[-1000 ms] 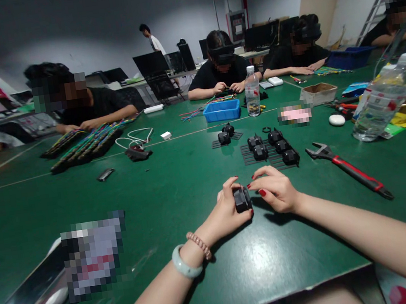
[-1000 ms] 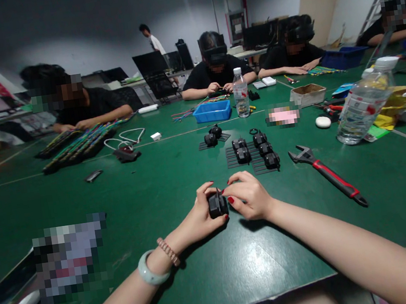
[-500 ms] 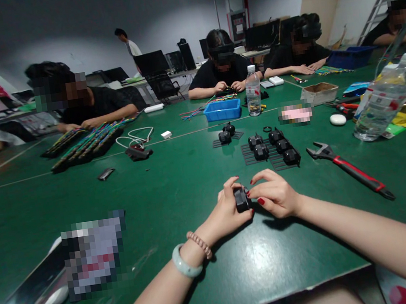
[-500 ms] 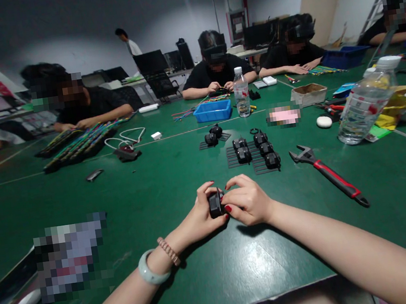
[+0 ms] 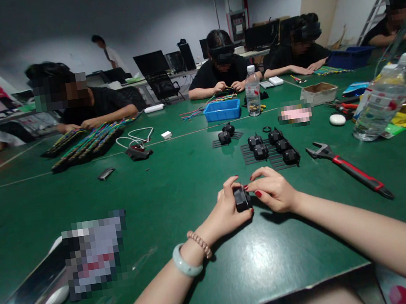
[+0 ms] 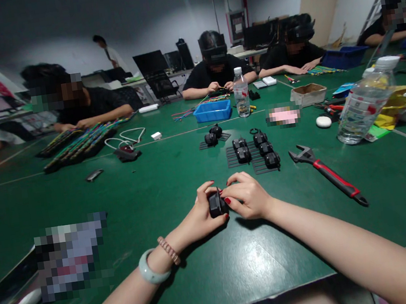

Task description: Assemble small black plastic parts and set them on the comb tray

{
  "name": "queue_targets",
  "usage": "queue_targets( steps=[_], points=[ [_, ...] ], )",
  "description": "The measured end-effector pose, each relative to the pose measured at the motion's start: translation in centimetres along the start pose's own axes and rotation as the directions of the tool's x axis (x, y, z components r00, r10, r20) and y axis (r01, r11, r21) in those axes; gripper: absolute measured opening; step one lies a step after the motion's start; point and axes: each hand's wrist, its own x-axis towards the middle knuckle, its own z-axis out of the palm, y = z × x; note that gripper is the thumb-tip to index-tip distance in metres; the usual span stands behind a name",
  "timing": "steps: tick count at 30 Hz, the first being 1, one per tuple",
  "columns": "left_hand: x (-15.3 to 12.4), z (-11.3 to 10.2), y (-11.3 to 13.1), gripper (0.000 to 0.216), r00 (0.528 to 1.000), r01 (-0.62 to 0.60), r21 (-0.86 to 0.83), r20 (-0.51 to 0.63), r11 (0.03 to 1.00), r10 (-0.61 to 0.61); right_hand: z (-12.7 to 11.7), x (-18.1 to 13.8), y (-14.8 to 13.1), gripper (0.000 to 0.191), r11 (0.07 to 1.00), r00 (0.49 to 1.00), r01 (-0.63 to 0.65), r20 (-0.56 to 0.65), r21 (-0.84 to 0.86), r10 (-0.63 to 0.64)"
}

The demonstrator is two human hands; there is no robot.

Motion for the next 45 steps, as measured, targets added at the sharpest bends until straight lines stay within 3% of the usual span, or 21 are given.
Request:
queue_targets(
  steps=[45],
  points=[
    [-0.02, 0.19, -0.41, 0.074, 1.0, -0.012, 0.026, 0.006, 1.0, 0.012, 0.51, 0.13, 0.79, 0.029, 0.993, 0.991, -0.121, 0.057, 0.016, 0.12]
  ],
)
